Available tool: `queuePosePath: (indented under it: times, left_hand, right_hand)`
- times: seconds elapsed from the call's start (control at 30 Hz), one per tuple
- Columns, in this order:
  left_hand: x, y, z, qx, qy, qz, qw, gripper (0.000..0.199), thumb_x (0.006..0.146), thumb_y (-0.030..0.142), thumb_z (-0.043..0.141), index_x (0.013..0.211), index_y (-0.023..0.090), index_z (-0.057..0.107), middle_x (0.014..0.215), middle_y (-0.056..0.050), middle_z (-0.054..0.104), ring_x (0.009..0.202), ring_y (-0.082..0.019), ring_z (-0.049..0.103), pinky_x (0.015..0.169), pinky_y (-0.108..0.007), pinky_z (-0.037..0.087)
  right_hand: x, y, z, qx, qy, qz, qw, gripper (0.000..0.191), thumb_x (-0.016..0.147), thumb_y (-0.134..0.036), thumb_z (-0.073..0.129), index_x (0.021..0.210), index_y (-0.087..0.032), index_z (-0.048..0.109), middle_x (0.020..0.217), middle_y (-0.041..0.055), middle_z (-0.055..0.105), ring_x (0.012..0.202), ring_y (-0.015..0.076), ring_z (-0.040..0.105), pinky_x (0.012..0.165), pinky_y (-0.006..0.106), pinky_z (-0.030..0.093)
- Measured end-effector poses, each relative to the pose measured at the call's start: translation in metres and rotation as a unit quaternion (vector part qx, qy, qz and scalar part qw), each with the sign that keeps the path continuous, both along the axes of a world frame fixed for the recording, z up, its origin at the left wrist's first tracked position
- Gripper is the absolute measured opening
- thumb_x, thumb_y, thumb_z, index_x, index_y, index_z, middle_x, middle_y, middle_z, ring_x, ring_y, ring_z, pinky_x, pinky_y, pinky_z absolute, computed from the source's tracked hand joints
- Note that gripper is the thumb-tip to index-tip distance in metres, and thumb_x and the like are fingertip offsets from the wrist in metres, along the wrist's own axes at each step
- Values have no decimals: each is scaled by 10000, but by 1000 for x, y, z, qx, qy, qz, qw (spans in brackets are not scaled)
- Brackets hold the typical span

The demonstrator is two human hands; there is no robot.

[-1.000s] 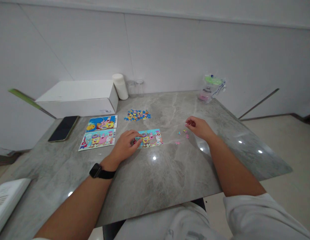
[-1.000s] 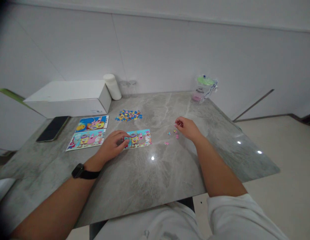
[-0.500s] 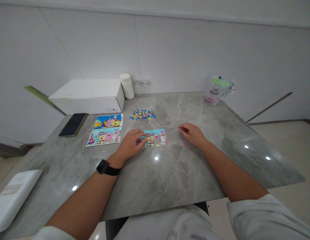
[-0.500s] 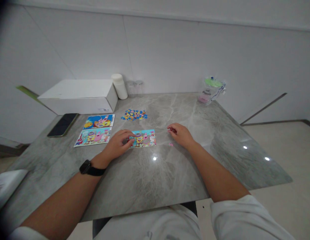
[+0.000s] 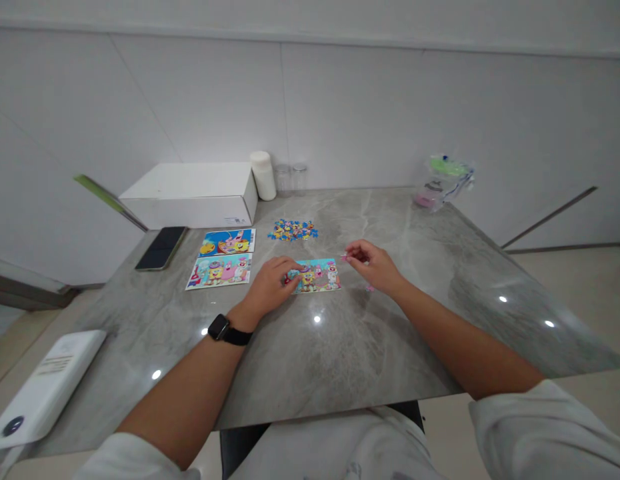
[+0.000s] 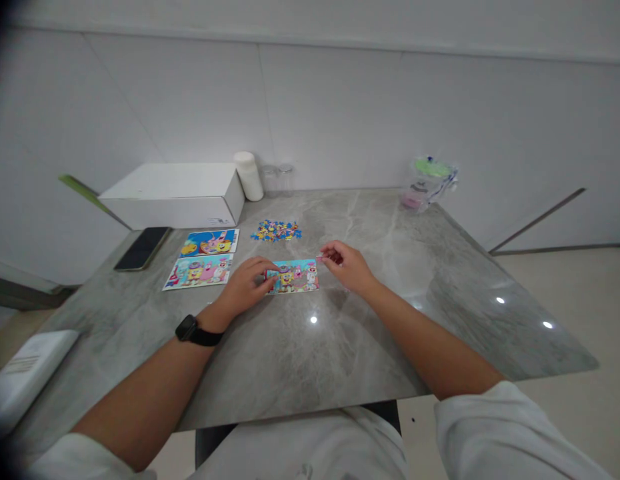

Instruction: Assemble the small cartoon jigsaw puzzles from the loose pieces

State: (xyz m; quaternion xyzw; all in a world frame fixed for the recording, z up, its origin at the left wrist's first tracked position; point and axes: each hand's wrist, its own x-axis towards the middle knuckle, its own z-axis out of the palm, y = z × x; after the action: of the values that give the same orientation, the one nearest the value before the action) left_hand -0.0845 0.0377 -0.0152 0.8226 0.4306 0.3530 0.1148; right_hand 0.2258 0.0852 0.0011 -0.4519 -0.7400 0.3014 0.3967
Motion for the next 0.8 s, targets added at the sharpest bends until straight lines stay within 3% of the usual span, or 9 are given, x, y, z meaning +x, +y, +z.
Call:
queuePosePath:
  times: [0.13, 0.3, 0.47, 0.8]
  left_hand:
    - [2, -2, 2, -2, -31, 10, 999, 147, 985, 299, 669, 1086, 220, 741, 1052, -75, 725, 1010, -235, 675, 938, -406, 544]
    - [6, -5, 8, -6, -49, 23, 999, 135, 990, 326, 669, 1036, 210, 722, 1008, -70, 716, 970, -225, 673, 901, -390, 542]
    - [9, -7, 12, -13, -22, 3, 1000, 181, 1006, 372, 647, 1024, 209, 725, 986, -73, 726, 945, -223, 670, 892, -389, 533]
    - [11, -9, 10, -26, -3, -31, 999, 154, 979, 314, 646, 898, 214, 729, 924, -58, 745, 921, -220, 672, 914, -402, 503]
  right_hand:
    - [-37, -3, 11, 11, 3, 30, 999, 131, 893, -339, 690, 976, -238, 702, 836, 5, 733, 737, 159, 661, 704, 288, 520]
    - [-65, -9, -4, 16, 3, 37, 999, 108, 902, -329, 675, 909, -226, 703, 780, -7, 699, 680, 148, 618, 674, 282, 488]
    - [-66, -21, -20, 52, 0, 64, 997, 76, 900, -256, 657, 898, -227, 727, 804, 7, 714, 706, 156, 624, 701, 288, 490]
    - [-70, -32, -18, 122, -62, 133, 982, 99, 962, -253, 645, 939, -254, 741, 871, 35, 733, 776, 182, 647, 780, 318, 505]
